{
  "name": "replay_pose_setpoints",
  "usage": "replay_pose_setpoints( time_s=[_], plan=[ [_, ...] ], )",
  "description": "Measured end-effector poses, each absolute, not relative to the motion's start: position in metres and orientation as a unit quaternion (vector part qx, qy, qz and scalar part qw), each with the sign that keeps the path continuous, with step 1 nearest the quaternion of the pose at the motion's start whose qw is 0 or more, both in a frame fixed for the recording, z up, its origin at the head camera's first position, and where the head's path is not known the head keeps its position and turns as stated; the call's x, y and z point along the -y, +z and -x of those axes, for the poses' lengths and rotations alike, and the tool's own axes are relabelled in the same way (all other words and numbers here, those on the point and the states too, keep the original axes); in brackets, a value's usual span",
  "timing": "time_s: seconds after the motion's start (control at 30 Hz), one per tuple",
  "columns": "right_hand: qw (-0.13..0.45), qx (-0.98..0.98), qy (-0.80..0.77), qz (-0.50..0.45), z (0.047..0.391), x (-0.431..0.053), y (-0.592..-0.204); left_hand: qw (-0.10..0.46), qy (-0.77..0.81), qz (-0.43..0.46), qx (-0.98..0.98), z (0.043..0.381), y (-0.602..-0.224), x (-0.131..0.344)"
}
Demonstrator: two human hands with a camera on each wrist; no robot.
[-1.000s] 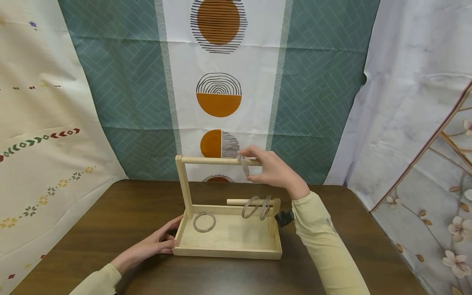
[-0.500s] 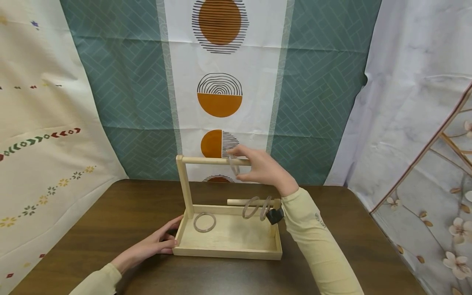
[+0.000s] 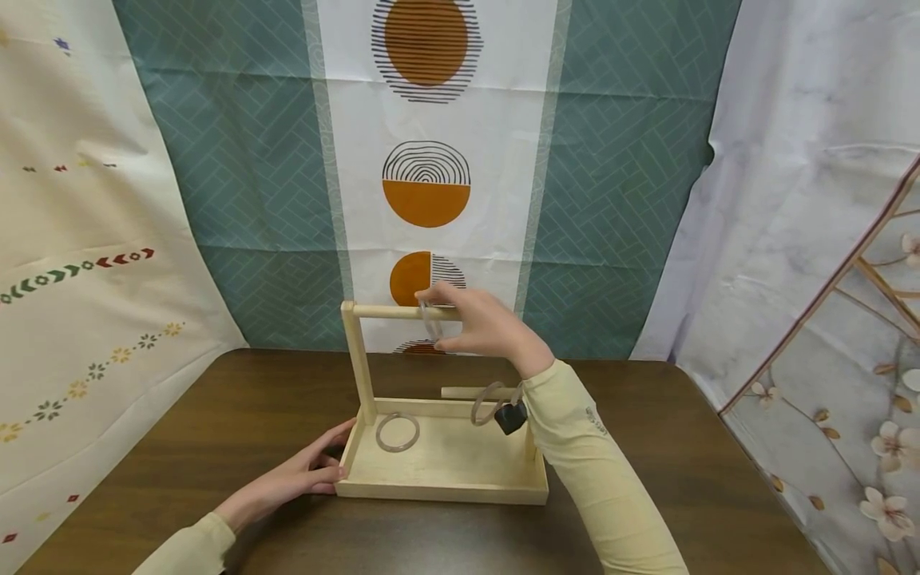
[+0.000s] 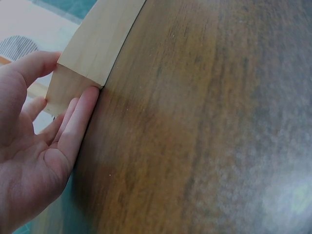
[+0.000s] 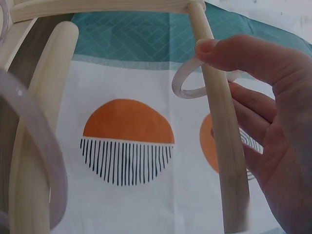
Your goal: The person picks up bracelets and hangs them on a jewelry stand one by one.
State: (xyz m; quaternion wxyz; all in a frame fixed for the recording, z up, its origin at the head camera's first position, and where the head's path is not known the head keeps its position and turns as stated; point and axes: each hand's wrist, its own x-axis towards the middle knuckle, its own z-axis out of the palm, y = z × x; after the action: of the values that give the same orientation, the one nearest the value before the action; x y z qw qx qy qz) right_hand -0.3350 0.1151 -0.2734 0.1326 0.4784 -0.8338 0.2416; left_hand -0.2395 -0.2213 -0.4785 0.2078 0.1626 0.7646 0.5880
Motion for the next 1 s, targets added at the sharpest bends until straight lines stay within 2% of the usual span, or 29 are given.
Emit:
replay_pose_setpoints(
  time_s=[1.0],
  plan=[
    [0.122, 0.849, 0.189, -0.477, 0.343, -0.064, -0.272, 0.204, 0.582, -0.163, -0.770, 0.239, -0.478, 0.222]
  ],
)
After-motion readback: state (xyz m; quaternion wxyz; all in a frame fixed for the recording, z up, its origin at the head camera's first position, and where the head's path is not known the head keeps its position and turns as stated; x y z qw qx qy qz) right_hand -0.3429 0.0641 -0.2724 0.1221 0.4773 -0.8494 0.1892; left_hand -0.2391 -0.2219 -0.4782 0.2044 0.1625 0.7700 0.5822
